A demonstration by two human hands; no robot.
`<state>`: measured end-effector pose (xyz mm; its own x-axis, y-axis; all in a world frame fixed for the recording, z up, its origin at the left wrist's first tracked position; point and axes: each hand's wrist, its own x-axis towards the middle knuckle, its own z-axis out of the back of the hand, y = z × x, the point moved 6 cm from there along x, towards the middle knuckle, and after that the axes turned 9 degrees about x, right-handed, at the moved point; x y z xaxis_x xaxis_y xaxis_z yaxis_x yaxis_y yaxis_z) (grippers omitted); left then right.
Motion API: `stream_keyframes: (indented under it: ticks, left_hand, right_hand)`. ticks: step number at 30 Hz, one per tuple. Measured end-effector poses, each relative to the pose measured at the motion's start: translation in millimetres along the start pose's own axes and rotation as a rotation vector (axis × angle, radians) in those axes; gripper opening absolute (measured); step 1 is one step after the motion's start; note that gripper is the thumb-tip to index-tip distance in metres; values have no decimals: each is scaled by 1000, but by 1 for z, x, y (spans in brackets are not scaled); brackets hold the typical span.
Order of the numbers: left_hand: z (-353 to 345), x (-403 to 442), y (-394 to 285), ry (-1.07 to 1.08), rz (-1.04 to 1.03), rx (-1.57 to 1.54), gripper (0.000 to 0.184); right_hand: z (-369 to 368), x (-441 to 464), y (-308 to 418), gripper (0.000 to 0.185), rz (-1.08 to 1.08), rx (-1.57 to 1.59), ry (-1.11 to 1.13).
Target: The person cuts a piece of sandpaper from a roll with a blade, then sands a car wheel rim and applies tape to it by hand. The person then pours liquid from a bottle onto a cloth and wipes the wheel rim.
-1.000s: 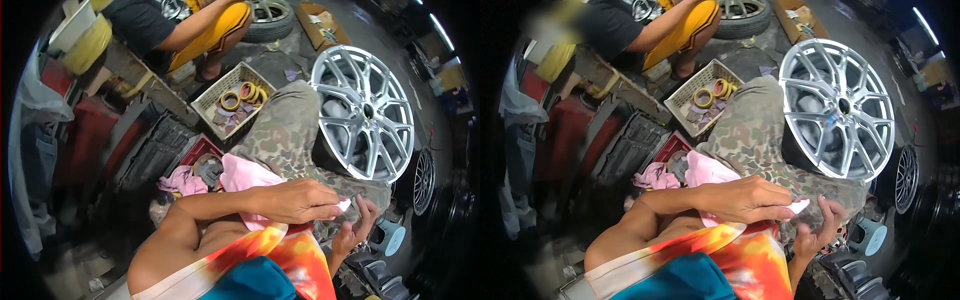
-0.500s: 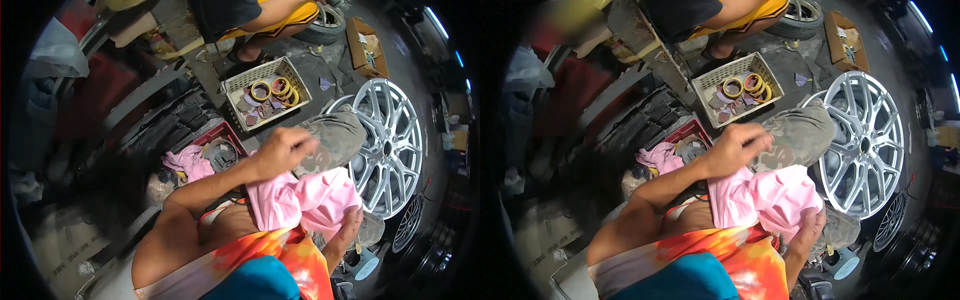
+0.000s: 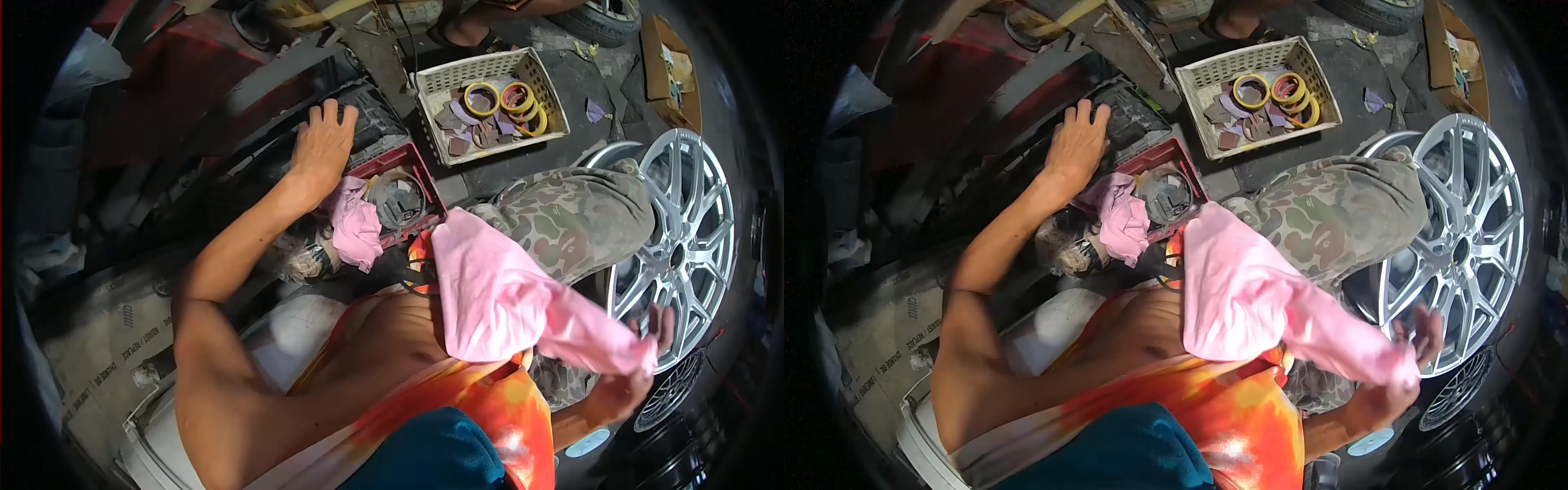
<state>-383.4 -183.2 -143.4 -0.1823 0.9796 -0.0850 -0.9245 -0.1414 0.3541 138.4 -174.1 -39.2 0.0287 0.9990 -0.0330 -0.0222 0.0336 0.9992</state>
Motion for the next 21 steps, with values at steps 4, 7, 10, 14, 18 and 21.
stream_keyframes:
  ticks: [4,7,10,14,18,21]
  left_hand:
    - [16,-11,-7,-72,-106,-44,38]
    - [17,-22,-17,-45,-142,-302,39]
    - [12,-38,-41,129,-191,-487,40]
    - [-12,-56,-84,339,-230,-423,33]
    - [-16,-52,-64,245,-141,-437,46]
    - [15,-30,-16,42,-101,-384,47]
  right_hand:
    - [19,1,9,61,238,602,-778]
    - [71,13,69,62,313,394,-638]
    - [91,13,94,64,310,341,-538]
    - [12,9,15,67,-70,298,-156]
    - [-64,-2,-4,70,-152,508,105]
    - [-74,-1,20,73,-81,758,182]
